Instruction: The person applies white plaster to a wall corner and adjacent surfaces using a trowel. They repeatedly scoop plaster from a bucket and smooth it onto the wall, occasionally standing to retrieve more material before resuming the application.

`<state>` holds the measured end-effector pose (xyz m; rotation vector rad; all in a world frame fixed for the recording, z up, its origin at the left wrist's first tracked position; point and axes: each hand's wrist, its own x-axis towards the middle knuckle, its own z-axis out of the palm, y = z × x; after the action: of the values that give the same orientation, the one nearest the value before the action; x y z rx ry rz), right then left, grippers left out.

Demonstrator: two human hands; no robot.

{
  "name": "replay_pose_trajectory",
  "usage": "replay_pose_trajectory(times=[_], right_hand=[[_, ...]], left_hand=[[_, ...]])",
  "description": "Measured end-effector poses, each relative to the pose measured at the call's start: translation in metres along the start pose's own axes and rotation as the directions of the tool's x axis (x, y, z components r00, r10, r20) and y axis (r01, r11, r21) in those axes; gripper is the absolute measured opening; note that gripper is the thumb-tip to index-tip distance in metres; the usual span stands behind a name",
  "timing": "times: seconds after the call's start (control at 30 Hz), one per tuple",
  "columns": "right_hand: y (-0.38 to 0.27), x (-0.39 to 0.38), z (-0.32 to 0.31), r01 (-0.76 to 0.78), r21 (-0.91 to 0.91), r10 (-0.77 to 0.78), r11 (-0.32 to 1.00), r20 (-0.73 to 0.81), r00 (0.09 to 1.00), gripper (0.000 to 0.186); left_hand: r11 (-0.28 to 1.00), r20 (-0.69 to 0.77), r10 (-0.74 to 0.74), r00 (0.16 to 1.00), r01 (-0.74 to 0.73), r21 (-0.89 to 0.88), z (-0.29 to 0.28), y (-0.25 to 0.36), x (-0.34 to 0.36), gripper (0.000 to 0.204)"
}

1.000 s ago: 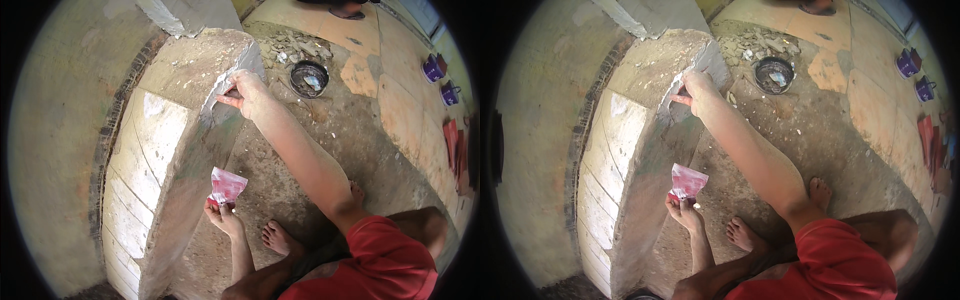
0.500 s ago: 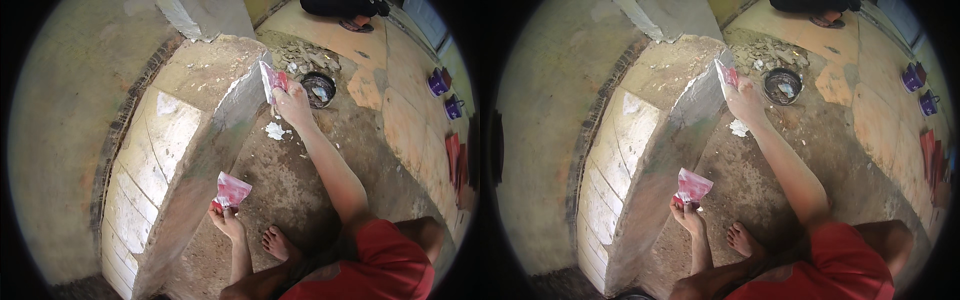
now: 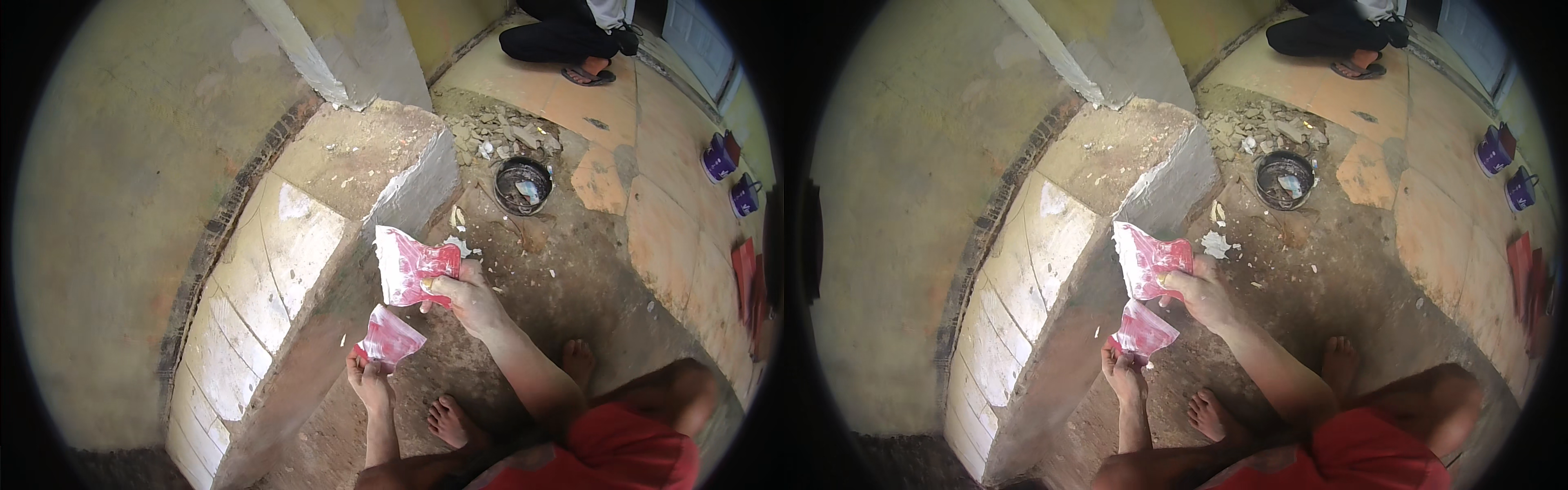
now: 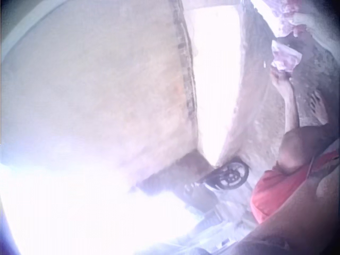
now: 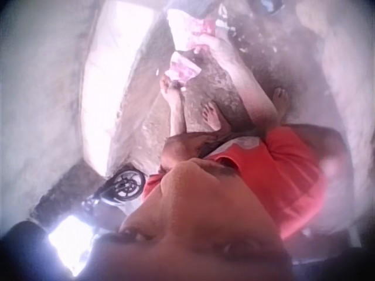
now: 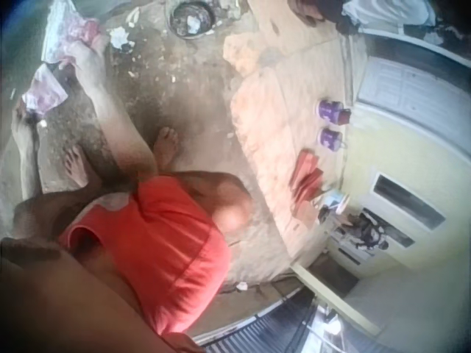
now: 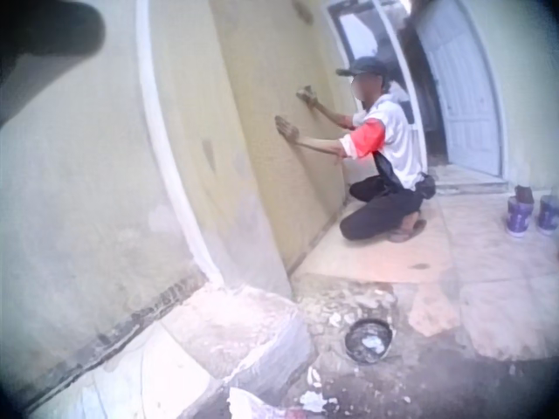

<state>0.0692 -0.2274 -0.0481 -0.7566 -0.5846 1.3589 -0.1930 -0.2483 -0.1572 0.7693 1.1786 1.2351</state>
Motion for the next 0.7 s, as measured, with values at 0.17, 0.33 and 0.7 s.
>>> replay_pose_trajectory(times=[0.17,0.33,0.7], right_hand=[[-0.019,0.001,-0.044,-0.019,-0.028,0.018,0.999,-0.008,1.0,0.022],[-0.017,-0.007,-0.064,0.166,-0.143,-0.152,0.976,0.101,0.983,0.025],[0.0,-0.008,-0.047,0.881,-0.473,-0.472,-0.005,0.778,0.415,0.041]], left_hand=[[0.949,0.075,-0.226,0.971,0.237,-0.206,0.035,0.07,0.01,0.044],[0.93,0.196,-0.264,0.944,0.303,-0.209,0.083,0.107,0.016,0.036],[0.918,0.282,-0.291,0.914,0.349,-0.186,0.109,0.131,0.01,0.041]])
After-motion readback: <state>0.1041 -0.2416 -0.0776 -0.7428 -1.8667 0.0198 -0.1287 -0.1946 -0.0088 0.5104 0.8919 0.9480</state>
